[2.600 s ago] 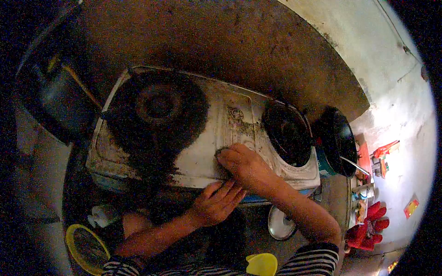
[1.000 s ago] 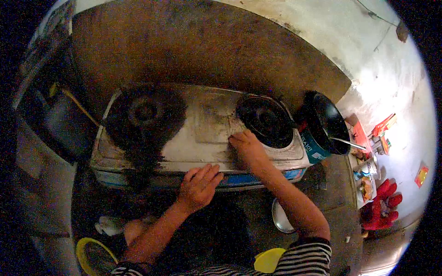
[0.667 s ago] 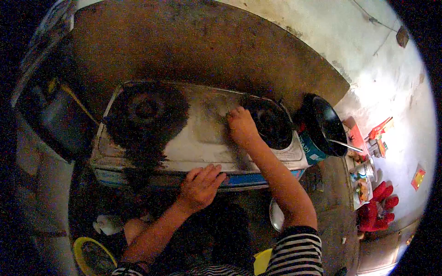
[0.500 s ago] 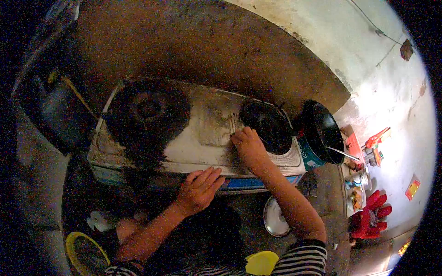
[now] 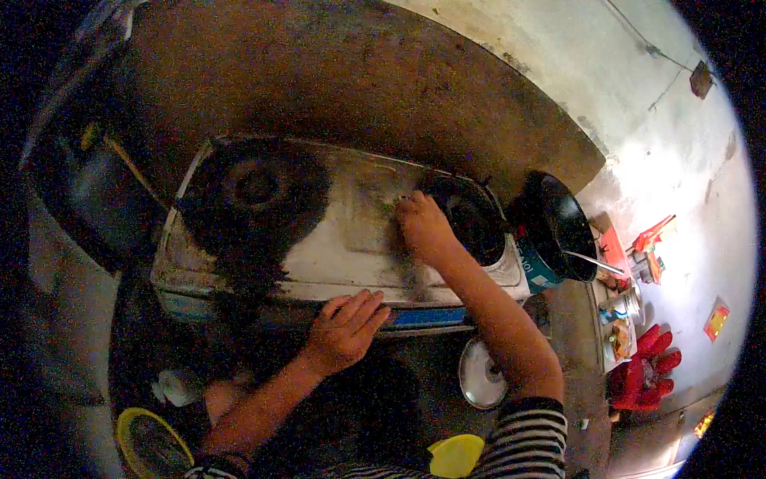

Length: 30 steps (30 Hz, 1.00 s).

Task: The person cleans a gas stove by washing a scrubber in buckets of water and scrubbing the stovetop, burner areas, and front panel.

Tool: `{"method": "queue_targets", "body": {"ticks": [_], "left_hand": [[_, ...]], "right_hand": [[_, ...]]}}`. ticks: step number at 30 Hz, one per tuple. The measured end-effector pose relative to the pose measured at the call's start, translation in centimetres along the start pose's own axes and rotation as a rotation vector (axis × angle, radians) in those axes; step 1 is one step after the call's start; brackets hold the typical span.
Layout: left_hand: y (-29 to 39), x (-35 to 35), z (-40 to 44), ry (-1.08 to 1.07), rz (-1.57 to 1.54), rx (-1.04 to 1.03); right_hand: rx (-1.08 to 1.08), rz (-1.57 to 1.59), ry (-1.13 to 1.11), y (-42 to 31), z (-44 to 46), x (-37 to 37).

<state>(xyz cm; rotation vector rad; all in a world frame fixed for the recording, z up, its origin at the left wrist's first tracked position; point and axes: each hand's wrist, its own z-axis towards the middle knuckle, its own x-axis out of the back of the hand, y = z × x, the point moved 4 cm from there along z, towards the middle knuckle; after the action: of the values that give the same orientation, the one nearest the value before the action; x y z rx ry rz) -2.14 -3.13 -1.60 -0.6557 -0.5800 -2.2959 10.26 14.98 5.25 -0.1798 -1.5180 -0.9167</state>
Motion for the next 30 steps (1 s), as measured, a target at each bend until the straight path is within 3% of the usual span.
{"method": "queue_targets", "body": {"ticks": [5,8,11,18,20,23,26,30], "left_hand": [[0.0,-0.1,0.0,0.046,-0.010,0.022],[-0.2,0.0,0.0,-0.019,-0.050,0.034],[-0.2,0.0,-0.2,-0.012,0.021,-0.007],[-0.1,0.0,0.1,0.043,-0.010,0.025],[0.0,0.0,0.1,0.043,-0.024,0.037],[-0.1,-0.1,0.0,0.041,-0.016,0.028],[-0.1,-0.2,-0.1,0.038,-0.030,0.022],[-0.1,-0.1,0.2,0.026,-0.034,0.043]], "right_hand": [[-0.025,-0.074,-0.060,4.2,6.2,-3.4],[-0.045,0.045,0.094,4.8,5.1,-4.3],[0.055,0.008,-0.012,2.7,4.0,-1.7],[-0.130,0.074,0.017,6.1,9.8,-5.2],[-0.161,0.062,-0.008,6.0,9.6,-5.8],[-0.043,0.001,-0.118,5.4,7.6,-6.0],[-0.163,-0.066,-0.150,3.9,7.2,-4.5],[-0.199,0.109,0.028,3.1,12.0,-6.2]]}}
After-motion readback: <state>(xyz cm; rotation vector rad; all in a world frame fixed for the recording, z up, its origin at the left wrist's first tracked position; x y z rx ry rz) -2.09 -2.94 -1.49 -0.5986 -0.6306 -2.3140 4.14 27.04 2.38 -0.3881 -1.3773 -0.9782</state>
